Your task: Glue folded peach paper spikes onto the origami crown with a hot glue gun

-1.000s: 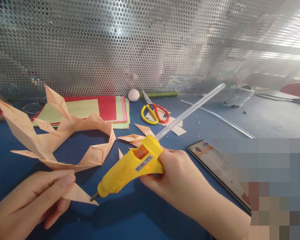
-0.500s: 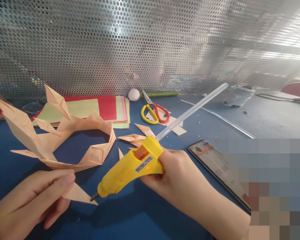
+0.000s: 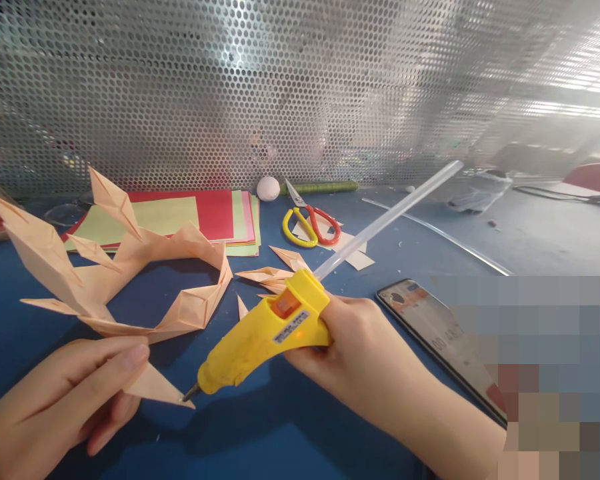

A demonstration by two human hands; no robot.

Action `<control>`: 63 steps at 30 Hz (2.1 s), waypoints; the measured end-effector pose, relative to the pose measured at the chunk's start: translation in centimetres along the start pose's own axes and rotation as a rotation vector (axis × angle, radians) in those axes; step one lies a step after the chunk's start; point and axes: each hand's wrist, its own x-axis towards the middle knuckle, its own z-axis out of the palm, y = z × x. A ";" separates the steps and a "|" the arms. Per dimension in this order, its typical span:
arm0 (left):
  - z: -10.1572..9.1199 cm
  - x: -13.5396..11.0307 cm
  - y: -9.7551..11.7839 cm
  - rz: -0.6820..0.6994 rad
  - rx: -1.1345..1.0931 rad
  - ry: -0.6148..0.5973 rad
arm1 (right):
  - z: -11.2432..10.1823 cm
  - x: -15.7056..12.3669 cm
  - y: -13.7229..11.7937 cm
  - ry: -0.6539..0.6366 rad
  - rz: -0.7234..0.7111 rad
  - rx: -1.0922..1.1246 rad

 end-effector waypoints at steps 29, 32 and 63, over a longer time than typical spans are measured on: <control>-0.7 0.2 -1.6 -0.072 -0.047 -0.227 | -0.3 -0.2 0.2 -0.007 -0.044 -0.081; -0.7 0.4 -1.7 -0.053 -0.054 -0.224 | -0.4 -0.1 0.1 -0.019 -0.027 -0.085; -0.9 0.2 -1.1 -0.094 -0.058 -0.310 | 0.0 -0.3 0.0 -0.011 -0.068 -0.022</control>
